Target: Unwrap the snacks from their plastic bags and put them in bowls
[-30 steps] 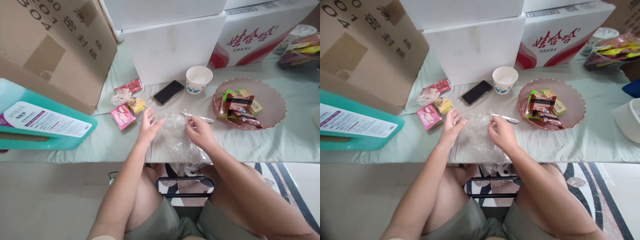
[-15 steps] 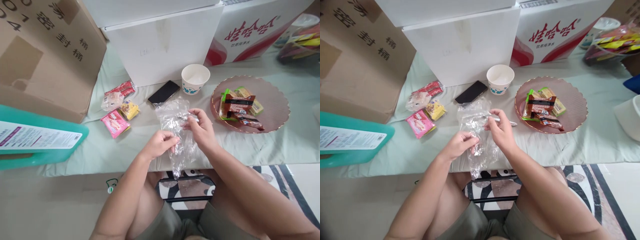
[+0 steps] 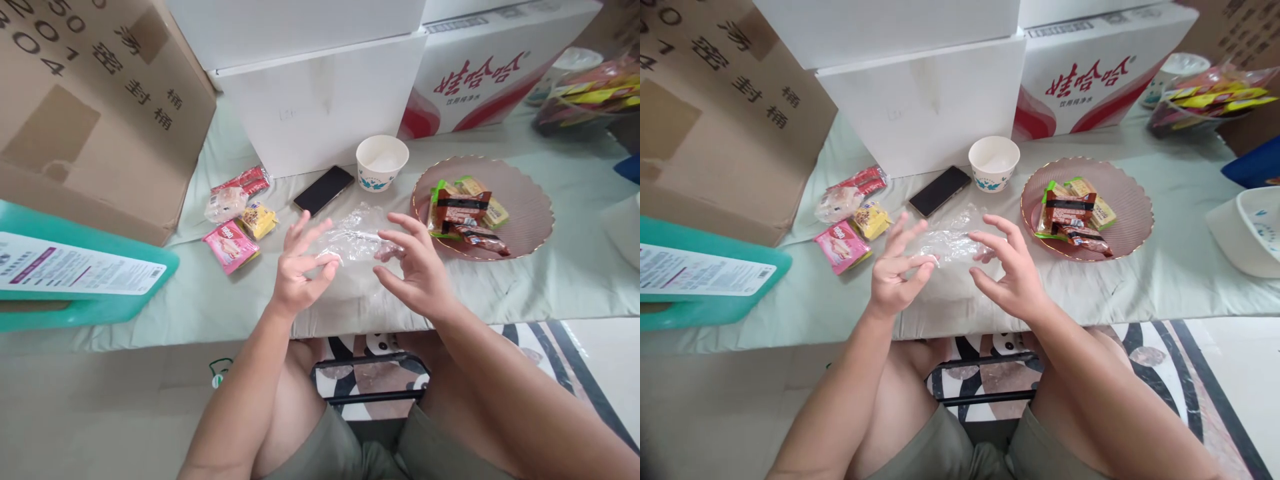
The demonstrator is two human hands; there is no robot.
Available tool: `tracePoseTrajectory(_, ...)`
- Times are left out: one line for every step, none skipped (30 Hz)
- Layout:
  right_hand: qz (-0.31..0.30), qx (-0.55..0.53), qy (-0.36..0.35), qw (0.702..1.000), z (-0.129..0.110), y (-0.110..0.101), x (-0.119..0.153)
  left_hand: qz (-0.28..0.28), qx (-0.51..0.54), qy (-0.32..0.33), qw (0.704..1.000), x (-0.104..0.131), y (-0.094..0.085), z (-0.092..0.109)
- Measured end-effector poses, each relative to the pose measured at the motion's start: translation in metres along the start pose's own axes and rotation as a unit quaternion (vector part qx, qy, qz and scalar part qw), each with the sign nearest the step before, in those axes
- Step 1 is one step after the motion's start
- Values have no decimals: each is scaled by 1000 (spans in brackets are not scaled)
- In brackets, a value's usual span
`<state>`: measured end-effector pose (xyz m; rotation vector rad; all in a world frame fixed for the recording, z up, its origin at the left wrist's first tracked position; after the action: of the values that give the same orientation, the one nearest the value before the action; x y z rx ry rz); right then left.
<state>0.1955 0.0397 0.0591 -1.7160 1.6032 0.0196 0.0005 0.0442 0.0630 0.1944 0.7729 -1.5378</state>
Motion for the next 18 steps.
tracePoseTrajectory(3, 35, -9, 999, -1, -3, 0, -4, 30, -1, 1000, -2, 2, 2)
tracePoseTrajectory(4, 68, -14, 998, -2, -5, -1, -6, 67, -14, 998, -3, 3, 1)
tracePoseTrajectory(0, 92, -16, 996, -1, -6, -2, -5, 110, -35, 993, -3, 6, -2)
tracePoseTrajectory(-8, 100, -14, 995, 1, -4, -4, -2, 154, -61, 986, -3, 8, -7)
tracePoseTrajectory(-23, 90, -7, 996, 3, -1, -5, 3, 197, -91, 976, -3, 11, -12)
tracePoseTrajectory(-41, 60, 10, 997, 7, 3, -6, 10, 235, -125, 964, -1, 14, -19)
tracePoseTrajectory(-57, 11, 39, 998, 13, 7, -6, 20, 266, -161, 950, 0, 16, -26)
tracePoseTrajectory(-64, -52, 82, 993, 21, 11, -6, 33, 290, -197, 936, 2, 18, -33)
tracePoseTrajectory(-59, -123, 134, 981, 31, 14, -6, 46, 309, -233, 921, 5, 19, -41)
tracePoseTrajectory(-48, -193, 190, 961, 40, 17, -4, 56, 322, -269, 906, 7, 21, -48)
tracePoseTrajectory(-40, -253, 243, 936, 49, 23, -1, 63, 331, -302, 892, 9, 23, -54)
tracePoseTrajectory(-42, -294, 288, 910, 56, 29, 2, 66, 337, -329, 880, 10, 24, -60)
tracePoseTrajectory(-56, -314, 321, 892, 60, 37, 5, 70, 341, -349, 870, 11, 25, -64)
tracePoseTrajectory(-78, -314, 343, 882, 63, 44, 7, 79, 345, -363, 862, 11, 24, -68)
tracePoseTrajectory(-98, -302, 357, 878, 65, 50, 9, 95, 353, -370, 854, 11, 23, -70)
tracePoseTrajectory(-104, -288, 365, 879, 67, 53, 10, 115, 368, -374, 843, 11, 21, -73)
tracePoseTrajectory(-93, -280, 370, 881, 70, 53, 9, 135, 391, -380, 828, 12, 21, -75)
tracePoseTrajectory(-68, -283, 373, 881, 72, 51, 8, 148, 418, -389, 807, 13, 24, -77)
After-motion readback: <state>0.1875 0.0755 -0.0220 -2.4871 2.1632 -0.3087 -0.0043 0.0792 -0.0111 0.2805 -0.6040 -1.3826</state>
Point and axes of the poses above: each hand's wrist, its own x-axis away from the middle knuckle, its own y-axis out of the palm, z = x × y, the point moved 10 cm from there along -x, towards the middle knuckle, and after that the axes turned 8 degrees about x, right-handed, at the moved point
